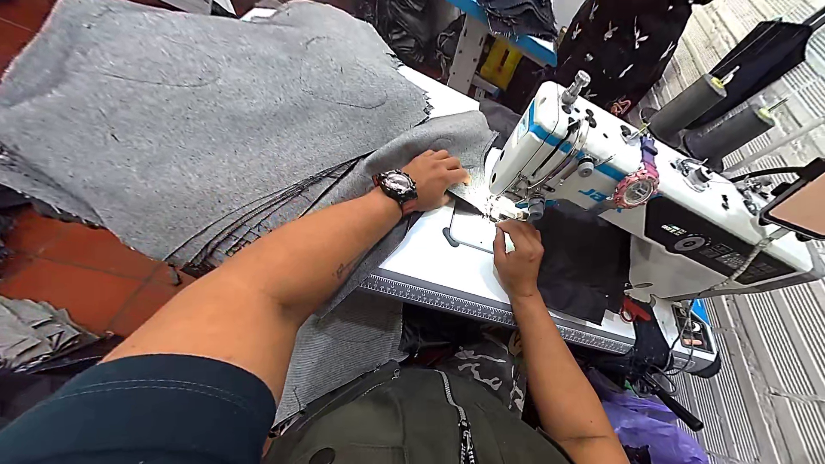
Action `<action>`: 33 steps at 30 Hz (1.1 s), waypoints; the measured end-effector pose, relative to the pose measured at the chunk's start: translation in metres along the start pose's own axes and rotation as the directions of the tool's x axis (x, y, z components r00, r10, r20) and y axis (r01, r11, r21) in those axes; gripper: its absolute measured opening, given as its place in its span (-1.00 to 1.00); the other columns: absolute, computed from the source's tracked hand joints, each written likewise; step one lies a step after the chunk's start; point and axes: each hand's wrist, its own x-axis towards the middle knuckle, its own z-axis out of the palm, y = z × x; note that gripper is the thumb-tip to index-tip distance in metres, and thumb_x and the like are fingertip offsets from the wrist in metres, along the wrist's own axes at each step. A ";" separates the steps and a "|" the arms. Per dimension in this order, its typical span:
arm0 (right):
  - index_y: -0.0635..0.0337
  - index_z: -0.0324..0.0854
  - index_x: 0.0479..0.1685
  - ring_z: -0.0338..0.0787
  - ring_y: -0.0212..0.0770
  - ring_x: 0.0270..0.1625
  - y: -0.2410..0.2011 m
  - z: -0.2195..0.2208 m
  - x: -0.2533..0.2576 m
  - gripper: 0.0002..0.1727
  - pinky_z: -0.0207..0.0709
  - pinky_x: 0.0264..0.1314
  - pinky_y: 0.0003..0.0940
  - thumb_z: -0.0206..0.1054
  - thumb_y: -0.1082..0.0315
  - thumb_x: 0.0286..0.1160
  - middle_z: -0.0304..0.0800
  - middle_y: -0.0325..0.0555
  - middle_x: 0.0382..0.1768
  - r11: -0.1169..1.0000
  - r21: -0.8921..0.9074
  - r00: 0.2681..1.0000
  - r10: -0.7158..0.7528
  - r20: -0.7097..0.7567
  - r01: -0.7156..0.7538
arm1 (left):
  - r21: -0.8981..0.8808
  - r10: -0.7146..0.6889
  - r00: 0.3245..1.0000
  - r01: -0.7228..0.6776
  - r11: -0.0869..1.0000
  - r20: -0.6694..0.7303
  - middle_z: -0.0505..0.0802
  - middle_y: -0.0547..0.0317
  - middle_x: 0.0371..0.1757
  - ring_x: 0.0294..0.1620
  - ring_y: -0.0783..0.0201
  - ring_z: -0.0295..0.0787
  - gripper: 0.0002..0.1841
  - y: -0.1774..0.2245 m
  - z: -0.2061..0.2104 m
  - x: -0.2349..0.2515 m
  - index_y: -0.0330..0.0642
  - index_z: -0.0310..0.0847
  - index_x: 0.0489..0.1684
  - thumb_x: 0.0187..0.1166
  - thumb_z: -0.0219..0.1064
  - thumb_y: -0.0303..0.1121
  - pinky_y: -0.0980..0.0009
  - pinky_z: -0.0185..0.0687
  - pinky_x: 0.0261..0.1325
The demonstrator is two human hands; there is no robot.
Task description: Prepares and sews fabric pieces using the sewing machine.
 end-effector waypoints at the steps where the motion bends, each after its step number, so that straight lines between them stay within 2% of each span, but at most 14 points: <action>1: 0.23 0.87 -0.18 0.86 -0.05 0.16 0.000 0.000 0.000 -0.82 0.64 0.33 -0.10 0.33 0.42 0.51 0.93 0.02 -0.03 1.000 0.000 1.000 -0.003 0.010 0.003 | -0.009 -0.015 1.000 0.015 1.000 0.011 0.77 -0.12 0.34 0.43 -0.24 0.62 -0.53 0.001 -0.002 0.000 -0.04 0.70 0.37 0.41 0.44 -0.45 -0.18 0.46 0.44; 6: 0.23 0.87 -0.19 0.87 -0.05 0.15 0.001 0.000 0.001 -0.82 0.65 0.32 -0.12 0.33 0.42 0.51 0.93 0.02 -0.04 1.000 0.010 1.000 -0.011 0.011 0.011 | -0.002 -0.029 1.000 0.029 1.000 -0.005 0.76 -0.12 0.36 0.45 -0.24 0.60 -0.49 0.001 -0.002 0.001 -0.06 0.67 0.41 0.39 0.45 -0.45 -0.18 0.46 0.44; 10: 0.25 0.87 -0.20 0.86 -0.04 0.16 0.000 -0.001 0.000 -0.84 0.65 0.33 -0.14 0.36 0.44 0.48 0.92 0.04 -0.04 0.999 0.030 0.999 -0.034 -0.018 0.034 | -0.016 -0.231 0.972 0.230 0.973 -0.032 0.72 -0.26 0.30 0.45 -0.32 0.56 -0.43 0.010 -0.006 -0.017 -0.12 0.66 0.36 0.25 0.56 -0.47 -0.27 0.47 0.39; 14: 0.33 0.84 -0.13 0.88 -0.19 0.02 -0.018 -0.010 -0.004 -0.83 0.76 0.17 -0.33 0.35 0.46 0.52 0.90 0.05 -0.08 0.969 0.232 0.997 0.077 0.029 -0.082 | -0.125 -0.405 0.864 0.385 0.914 -0.301 0.72 -0.41 0.17 0.33 -0.43 0.61 -0.54 0.045 -0.014 -0.087 -0.33 0.67 0.18 0.21 0.50 -0.57 -0.30 0.59 0.28; 15: 0.37 0.80 -0.05 0.87 -0.26 -0.07 -0.033 -0.012 -0.005 -0.79 0.77 0.07 -0.37 0.28 0.44 0.61 0.89 0.03 -0.08 0.892 0.381 0.969 0.203 0.141 -0.242 | -0.189 -0.446 0.800 0.404 0.895 -0.401 0.74 -0.41 0.14 0.29 -0.42 0.65 -0.56 0.062 -0.017 -0.110 -0.37 0.67 0.14 0.18 0.50 -0.57 -0.29 0.61 0.26; 17: 0.38 0.63 0.27 0.90 -0.25 0.00 -0.066 -0.015 -0.002 -0.58 0.82 0.09 -0.30 0.02 0.23 0.84 0.87 -0.01 0.10 0.487 0.633 0.798 0.356 0.486 -0.602 | -0.292 -0.432 0.751 0.324 0.900 -0.499 0.75 -0.37 0.05 0.17 -0.35 0.69 -0.57 0.107 -0.027 -0.156 -0.43 0.66 0.01 0.08 0.49 -0.51 -0.22 0.63 0.21; 19: 0.12 0.43 0.55 0.77 -0.50 0.23 -0.094 -0.018 0.000 -0.33 0.67 0.34 -0.44 -0.18 -0.19 0.83 0.79 -0.31 0.26 0.091 0.649 0.645 0.281 0.711 -0.755 | -0.368 -0.259 0.856 0.088 0.926 -0.448 0.79 -0.13 0.08 0.17 -0.07 0.73 -0.53 0.150 -0.039 -0.192 -0.26 0.70 -0.01 0.15 0.55 -0.16 0.02 0.71 0.19; 20: 0.02 0.34 0.62 0.70 -0.58 0.30 -0.101 -0.016 -0.004 -0.28 0.60 0.41 -0.50 -0.15 -0.30 0.77 0.75 -0.37 0.30 -0.048 0.658 0.636 0.214 0.742 -0.751 | -0.414 -0.146 0.915 -0.025 0.910 -0.377 0.74 0.03 0.27 0.34 0.12 0.69 -0.39 0.161 -0.048 -0.204 -0.09 0.69 0.17 0.32 0.52 0.19 0.19 0.72 0.32; 22: 0.09 0.33 0.60 0.69 -0.64 0.29 -0.115 -0.019 -0.012 -0.32 0.60 0.34 -0.58 -0.10 -0.24 0.81 0.76 -0.34 0.25 -0.168 0.707 0.698 0.119 0.706 -0.687 | -0.452 -0.082 0.935 -0.088 0.888 -0.345 0.56 0.11 0.65 0.72 0.15 0.39 -0.15 0.155 -0.072 -0.218 0.05 0.58 0.47 0.32 0.36 0.48 0.14 0.42 0.70; 24: 0.04 0.44 0.41 0.72 -0.76 0.14 -0.147 -0.059 -0.003 -0.44 0.61 0.24 -0.69 -0.04 -0.19 0.79 0.81 -0.49 0.07 -0.102 0.616 0.603 0.136 0.786 -0.781 | -0.397 -0.220 0.935 0.097 0.913 -0.277 0.42 -0.12 0.76 0.81 -0.07 0.23 0.14 0.117 -0.094 -0.236 -0.19 0.30 0.71 0.20 0.39 0.52 -0.07 0.21 0.78; 26: -0.16 0.68 0.10 0.79 -0.73 -0.05 -0.161 -0.099 -0.004 -0.70 0.67 0.09 -0.72 0.21 -0.07 0.71 0.87 -0.54 -0.12 -0.124 0.501 0.501 0.035 0.865 -0.857 | -0.479 -0.413 0.910 0.370 0.796 0.017 0.58 -0.01 0.64 0.65 0.03 0.48 0.30 0.085 -0.095 -0.269 -0.13 0.22 0.80 -0.05 0.50 0.52 -0.13 0.46 0.60; 29: -0.30 0.76 -0.09 0.86 -0.67 -0.18 -0.139 -0.073 -0.008 -0.80 0.76 -0.05 -0.63 0.53 0.03 0.34 0.94 -0.59 -0.22 -0.132 0.547 0.562 -0.207 0.801 -0.827 | -0.621 -0.333 0.822 0.568 0.540 0.462 0.90 0.35 -0.07 -0.08 0.45 0.84 -0.08 0.074 -0.080 -0.324 0.04 0.72 0.26 -0.11 0.54 0.48 0.23 0.82 -0.01; 31: -0.10 0.75 -0.01 0.87 -0.57 -0.12 -0.129 -0.064 -0.004 -0.75 0.78 0.04 -0.52 0.51 0.32 0.34 0.95 -0.45 -0.17 -0.040 0.625 0.617 -0.218 0.756 -0.780 | -0.575 -0.270 0.729 0.670 0.469 0.629 0.92 0.40 -0.21 -0.20 0.50 0.85 -0.31 0.082 -0.092 -0.350 0.05 0.78 0.09 0.02 0.67 0.28 0.32 0.83 -0.04; 33: 0.18 0.75 -0.03 0.89 -0.48 -0.11 -0.135 -0.073 0.000 -0.73 0.81 0.06 -0.46 0.52 0.54 0.27 0.94 -0.29 -0.19 0.234 0.719 0.689 -0.206 0.695 -0.655 | -0.600 -0.233 0.749 0.644 0.474 0.621 0.92 0.44 -0.31 -0.30 0.59 0.83 -0.58 0.105 -0.136 -0.371 0.00 0.83 -0.10 0.23 0.64 0.07 0.48 0.81 -0.15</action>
